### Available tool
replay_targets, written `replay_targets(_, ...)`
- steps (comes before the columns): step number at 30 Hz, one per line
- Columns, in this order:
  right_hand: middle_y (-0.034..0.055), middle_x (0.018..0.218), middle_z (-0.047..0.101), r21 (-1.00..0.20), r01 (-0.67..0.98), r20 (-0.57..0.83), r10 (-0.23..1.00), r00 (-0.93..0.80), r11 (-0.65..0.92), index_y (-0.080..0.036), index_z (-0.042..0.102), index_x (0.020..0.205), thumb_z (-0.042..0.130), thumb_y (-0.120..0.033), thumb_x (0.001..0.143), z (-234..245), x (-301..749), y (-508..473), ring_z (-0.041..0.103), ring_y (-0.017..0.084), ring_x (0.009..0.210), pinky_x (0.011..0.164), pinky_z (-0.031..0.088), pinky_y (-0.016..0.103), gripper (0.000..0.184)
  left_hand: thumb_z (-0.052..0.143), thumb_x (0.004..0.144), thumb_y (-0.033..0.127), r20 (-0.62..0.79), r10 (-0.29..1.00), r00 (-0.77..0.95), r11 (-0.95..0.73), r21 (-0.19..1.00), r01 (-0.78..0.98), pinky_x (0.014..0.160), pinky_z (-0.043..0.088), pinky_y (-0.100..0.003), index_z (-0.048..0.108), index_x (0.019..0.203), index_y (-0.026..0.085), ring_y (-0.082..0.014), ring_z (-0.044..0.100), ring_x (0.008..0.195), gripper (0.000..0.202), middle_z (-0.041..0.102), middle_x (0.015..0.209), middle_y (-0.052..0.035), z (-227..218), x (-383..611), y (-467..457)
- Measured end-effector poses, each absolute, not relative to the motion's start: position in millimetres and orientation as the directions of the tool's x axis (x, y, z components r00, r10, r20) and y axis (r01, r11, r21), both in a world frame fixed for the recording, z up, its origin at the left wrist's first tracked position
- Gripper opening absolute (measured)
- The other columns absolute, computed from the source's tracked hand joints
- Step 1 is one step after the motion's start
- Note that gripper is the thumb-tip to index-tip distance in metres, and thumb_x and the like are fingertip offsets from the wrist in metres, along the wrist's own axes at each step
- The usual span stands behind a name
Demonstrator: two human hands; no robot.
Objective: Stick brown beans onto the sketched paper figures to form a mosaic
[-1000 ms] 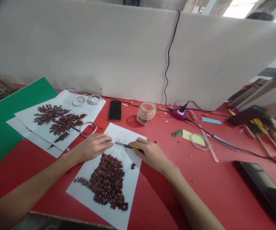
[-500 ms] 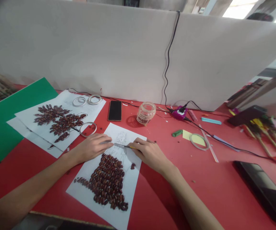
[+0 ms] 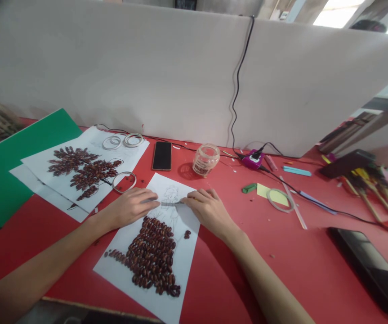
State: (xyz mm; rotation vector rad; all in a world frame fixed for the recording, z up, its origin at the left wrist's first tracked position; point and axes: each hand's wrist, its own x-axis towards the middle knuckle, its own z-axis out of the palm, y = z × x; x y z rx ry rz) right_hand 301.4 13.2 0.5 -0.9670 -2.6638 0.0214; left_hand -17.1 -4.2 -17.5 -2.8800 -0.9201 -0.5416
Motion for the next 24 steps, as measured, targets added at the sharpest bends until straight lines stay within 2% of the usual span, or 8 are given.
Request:
replay_targets(6, 0.0075, 0.115, 0.075, -0.097, 0.6, 0.325, 0.595, -0.735, 0.794, -0.024, 0.07, 0.122, 0.042, -0.015, 0.108, -5.4, 305.6, 16.5, 0.066, 0.02, 0.097, 0.084, 0.039, 0.036, 0.032, 0.056, 0.103, 0.013, 0.344, 0.568, 0.748, -0.81, 0.074, 0.581, 0.092, 0.05, -0.039, 0.067, 0.122, 0.02, -0.0256, 0.061, 0.117, 0.023, 0.068, 0.122, -0.0091, -19.7, -17.6, -4.2)
replay_targets(14, 0.0073, 0.112, 0.074, -0.068, 0.634, 0.379, 0.608, -0.698, 0.77, -0.024, 0.07, 0.119, 0.046, -0.012, 0.106, -7.2, 302.4, 11.4, 0.065, 0.02, 0.094, 0.083, 0.038, 0.035, 0.03, 0.056, 0.106, 0.02, 0.33, 0.659, 0.676, -0.752, 0.257, 0.608, 0.096, 0.047, -0.037, 0.071, 0.114, 0.022, -0.0223, 0.062, 0.118, 0.018, 0.07, 0.122, -0.0056, -18.8, -15.1, -5.2)
replay_targets(18, 0.0071, 0.112, 0.073, -0.034, 0.652, 0.395, 0.609, -0.687, 0.758, -0.023, 0.07, 0.118, 0.045, -0.009, 0.104, -9.9, 299.5, 8.8, 0.065, 0.02, 0.096, 0.086, 0.037, 0.036, 0.032, 0.056, 0.105, 0.02, 0.318, 0.655, 0.685, -0.755, 0.268, 0.598, 0.096, 0.046, -0.037, 0.072, 0.115, 0.023, -0.0219, 0.062, 0.117, 0.019, 0.07, 0.122, -0.0052, -17.6, -14.8, -5.0)
replay_targets(24, 0.0063, 0.107, 0.073, -0.037, 0.689, 0.423, 0.636, -0.646, 0.724, -0.022, 0.07, 0.116, 0.049, -0.012, 0.105, -13.6, 294.6, 7.1, 0.064, 0.02, 0.093, 0.085, 0.036, 0.035, 0.025, 0.056, 0.105, 0.02, 0.301, 0.655, 0.693, -0.755, 0.275, 0.595, 0.095, 0.045, -0.037, 0.072, 0.115, 0.023, -0.0227, 0.062, 0.118, 0.019, 0.07, 0.123, -0.0051, -17.4, -15.3, -4.1)
